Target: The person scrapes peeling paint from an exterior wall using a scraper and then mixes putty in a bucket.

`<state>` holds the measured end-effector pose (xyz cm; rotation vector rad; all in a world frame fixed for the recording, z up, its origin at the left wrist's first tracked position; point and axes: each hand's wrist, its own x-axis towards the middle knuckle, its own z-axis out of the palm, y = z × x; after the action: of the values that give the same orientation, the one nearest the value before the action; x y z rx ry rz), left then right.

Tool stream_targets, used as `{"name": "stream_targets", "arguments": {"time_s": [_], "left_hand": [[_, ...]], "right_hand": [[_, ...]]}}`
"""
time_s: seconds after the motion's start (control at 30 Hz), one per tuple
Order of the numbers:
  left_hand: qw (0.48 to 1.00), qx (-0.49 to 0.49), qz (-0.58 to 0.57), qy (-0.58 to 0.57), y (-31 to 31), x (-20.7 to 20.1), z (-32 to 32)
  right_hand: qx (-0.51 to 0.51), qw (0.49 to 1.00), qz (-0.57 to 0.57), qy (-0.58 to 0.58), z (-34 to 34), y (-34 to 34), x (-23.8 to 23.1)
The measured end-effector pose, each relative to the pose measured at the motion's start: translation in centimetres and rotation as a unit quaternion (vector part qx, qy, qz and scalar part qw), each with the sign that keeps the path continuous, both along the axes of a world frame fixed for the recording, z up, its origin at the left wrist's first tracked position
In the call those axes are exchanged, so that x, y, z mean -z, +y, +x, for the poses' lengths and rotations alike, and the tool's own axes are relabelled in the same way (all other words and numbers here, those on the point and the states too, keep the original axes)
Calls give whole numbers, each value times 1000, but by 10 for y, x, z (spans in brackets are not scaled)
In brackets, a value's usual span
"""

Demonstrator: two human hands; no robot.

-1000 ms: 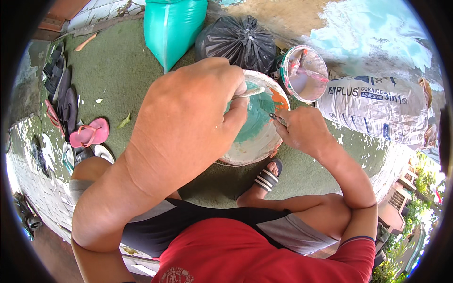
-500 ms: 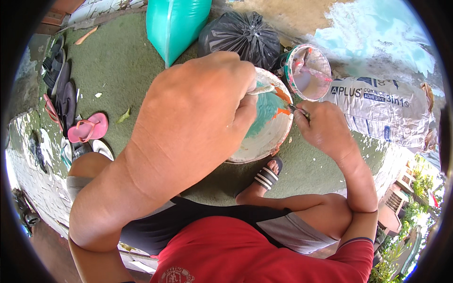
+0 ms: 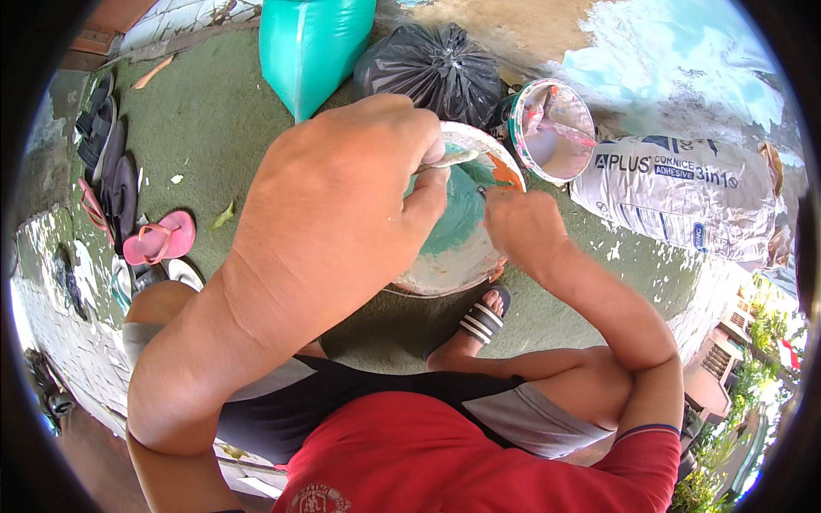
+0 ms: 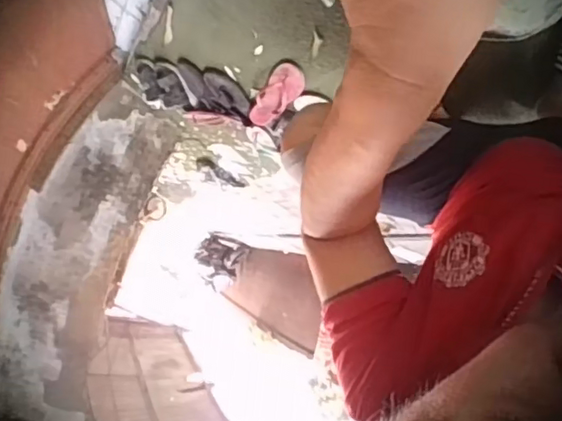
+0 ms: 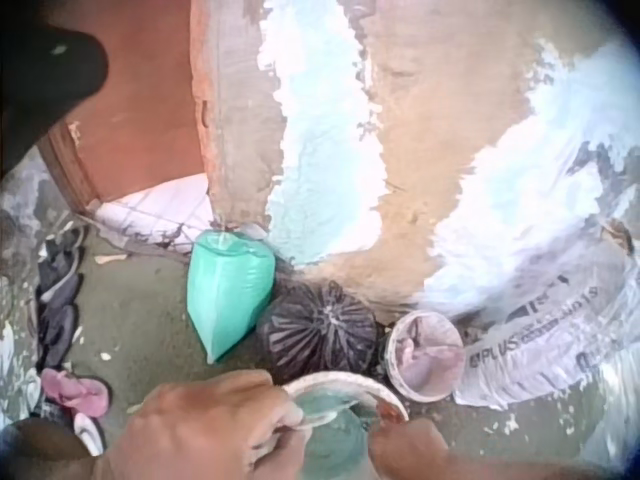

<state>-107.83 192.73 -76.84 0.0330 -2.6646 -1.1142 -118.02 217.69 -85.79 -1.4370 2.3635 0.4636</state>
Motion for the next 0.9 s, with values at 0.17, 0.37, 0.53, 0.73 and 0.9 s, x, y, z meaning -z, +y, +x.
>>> {"name": "stream_targets", "arguments": {"time_s": [0.17,0.37,0.53,0.73,0.9], "left_hand": [[1000,-8,12,-1,-1,-2,0],[1000,-9,-2,-10,-5,-1,1],[1000,-18,10,-20,-4,-3,0],[999,-30,-2,-38,-4,-10,1],[1000,-11,0,-27,-6,-9,-1]], "right_hand": [[8,999,-41,12,-5,-9,-28],[-48,997,-41,45,-8,-6,-4],[-58,990,-127,22,-20,-6,-10],[-17,997,-68,38,-15,-16,-38],[-62,994,-73,47,-15,-14,-4]]}}
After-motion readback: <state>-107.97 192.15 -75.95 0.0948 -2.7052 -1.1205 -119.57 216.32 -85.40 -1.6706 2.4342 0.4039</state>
